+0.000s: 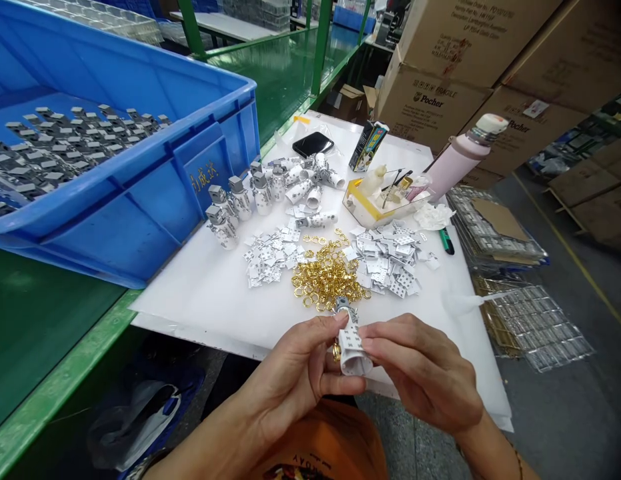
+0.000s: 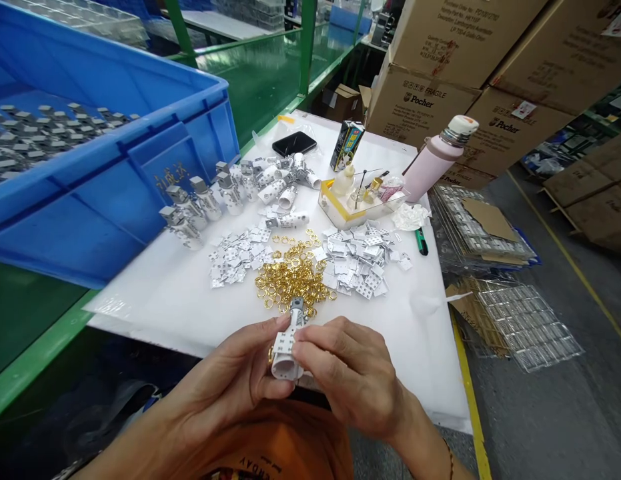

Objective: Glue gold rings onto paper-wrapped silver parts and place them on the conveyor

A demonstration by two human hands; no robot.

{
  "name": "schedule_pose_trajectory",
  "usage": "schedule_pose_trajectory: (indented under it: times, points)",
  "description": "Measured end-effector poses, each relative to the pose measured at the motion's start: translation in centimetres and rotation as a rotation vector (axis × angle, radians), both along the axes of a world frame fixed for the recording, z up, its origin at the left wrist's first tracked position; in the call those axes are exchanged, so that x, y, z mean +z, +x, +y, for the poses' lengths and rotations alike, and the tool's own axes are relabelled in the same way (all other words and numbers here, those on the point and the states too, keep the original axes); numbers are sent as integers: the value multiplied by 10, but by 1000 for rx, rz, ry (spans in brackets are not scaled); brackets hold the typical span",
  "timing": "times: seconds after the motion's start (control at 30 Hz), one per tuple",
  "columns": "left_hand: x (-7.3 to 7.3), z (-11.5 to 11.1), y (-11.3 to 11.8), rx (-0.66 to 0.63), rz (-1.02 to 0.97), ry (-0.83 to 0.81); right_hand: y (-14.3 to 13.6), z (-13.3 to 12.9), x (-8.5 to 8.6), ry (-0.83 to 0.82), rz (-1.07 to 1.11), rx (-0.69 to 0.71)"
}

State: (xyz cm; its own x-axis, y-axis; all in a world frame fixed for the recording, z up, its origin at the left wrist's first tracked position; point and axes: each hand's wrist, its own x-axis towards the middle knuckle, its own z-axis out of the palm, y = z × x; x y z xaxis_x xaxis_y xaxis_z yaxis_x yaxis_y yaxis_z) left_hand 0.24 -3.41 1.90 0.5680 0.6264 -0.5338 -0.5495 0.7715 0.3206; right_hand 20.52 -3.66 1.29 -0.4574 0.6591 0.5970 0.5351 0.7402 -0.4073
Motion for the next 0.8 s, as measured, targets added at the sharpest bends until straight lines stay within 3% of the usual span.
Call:
schedule_pose_trajectory:
  times: [0.17, 0.33, 0.5, 0.57, 0.67, 0.8]
  points:
    - [-7, 21, 17, -168, -20, 0, 12, 1, 4, 29, -154, 96]
    - [-8, 24, 17, -175, -21, 84, 12, 3, 10, 78, -338, 179]
    - [-7, 24, 8, -104, -8, 103, 1, 14, 17, -56, -156, 220]
    - [-7, 27, 6, -64, 12, 103, -2, 31, 16, -141, 13, 97]
    - [-6, 29, 0, -8, 44, 70, -2, 75, 4, -196, 87, -288]
    - [-7, 27, -13, 28, 56, 24, 4, 128, -16, -256, -21, -386]
